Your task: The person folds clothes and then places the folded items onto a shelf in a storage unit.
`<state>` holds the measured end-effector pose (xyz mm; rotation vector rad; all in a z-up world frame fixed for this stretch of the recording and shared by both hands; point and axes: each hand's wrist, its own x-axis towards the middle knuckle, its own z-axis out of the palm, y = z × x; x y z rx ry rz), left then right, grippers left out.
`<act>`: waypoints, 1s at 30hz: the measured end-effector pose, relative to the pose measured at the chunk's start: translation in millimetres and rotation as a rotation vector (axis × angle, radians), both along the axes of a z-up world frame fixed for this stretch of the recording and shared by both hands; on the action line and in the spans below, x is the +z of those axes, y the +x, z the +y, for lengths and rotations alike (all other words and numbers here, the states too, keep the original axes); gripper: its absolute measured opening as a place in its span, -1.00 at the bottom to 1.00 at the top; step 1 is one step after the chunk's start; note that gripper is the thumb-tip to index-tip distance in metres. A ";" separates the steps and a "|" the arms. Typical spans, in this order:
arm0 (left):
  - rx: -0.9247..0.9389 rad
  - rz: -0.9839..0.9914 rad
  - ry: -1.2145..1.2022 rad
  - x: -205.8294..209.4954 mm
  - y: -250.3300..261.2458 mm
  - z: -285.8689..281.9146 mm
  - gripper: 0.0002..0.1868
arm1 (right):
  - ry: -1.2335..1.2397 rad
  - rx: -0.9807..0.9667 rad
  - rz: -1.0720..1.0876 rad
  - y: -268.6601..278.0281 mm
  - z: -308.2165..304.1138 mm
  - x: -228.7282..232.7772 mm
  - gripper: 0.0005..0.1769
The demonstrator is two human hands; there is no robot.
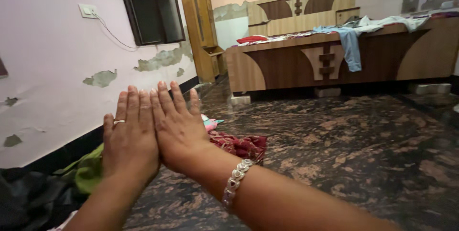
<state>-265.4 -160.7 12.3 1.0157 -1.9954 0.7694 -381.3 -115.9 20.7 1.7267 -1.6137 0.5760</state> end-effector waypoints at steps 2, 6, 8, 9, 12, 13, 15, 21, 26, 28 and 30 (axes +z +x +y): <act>-0.001 -0.010 -0.006 -2.4 -13.2 0.2 -0.24 | -0.037 -0.005 0.009 -13.1 0.5 -2.3 -0.11; -0.001 -0.007 0.021 -13.3 -41.7 3.4 -0.25 | -0.011 -0.039 0.001 -36.5 9.6 -7.8 -0.14; -0.002 -0.023 0.042 -18.3 -56.6 4.3 -0.25 | 0.065 -0.066 0.007 -48.1 17.0 -8.9 -0.05; 0.004 -0.041 0.056 -20.4 -64.5 4.6 -0.24 | 0.136 -0.088 0.008 -54.8 20.5 -9.3 0.03; -0.111 0.052 0.052 -29.2 -87.1 6.5 -0.25 | 0.077 -0.118 0.056 -74.2 28.1 -12.8 -0.10; -0.113 0.055 0.053 -30.9 -94.1 6.8 -0.25 | 0.078 -0.120 0.060 -82.1 30.1 -13.9 -0.10; -0.107 0.034 0.074 -33.5 -108.5 8.7 -0.24 | 0.091 -0.138 0.095 -98.1 34.9 -16.4 -0.10; -0.156 0.089 0.099 -38.1 -131.0 12.2 -0.24 | 0.040 -0.173 0.090 -119.3 30.2 -24.0 -0.14; -0.134 0.021 0.133 -43.2 -124.9 9.1 -0.22 | 0.181 -0.129 -0.008 -117.8 21.3 -31.8 -0.12; -0.093 -0.006 0.169 -47.3 -113.1 6.0 -0.20 | 0.177 -0.112 -0.033 -105.7 14.7 -38.6 -0.17; -0.085 -0.058 0.039 -48.4 -94.4 3.7 -0.24 | 0.169 -0.101 -0.087 -90.7 7.3 -39.0 -0.17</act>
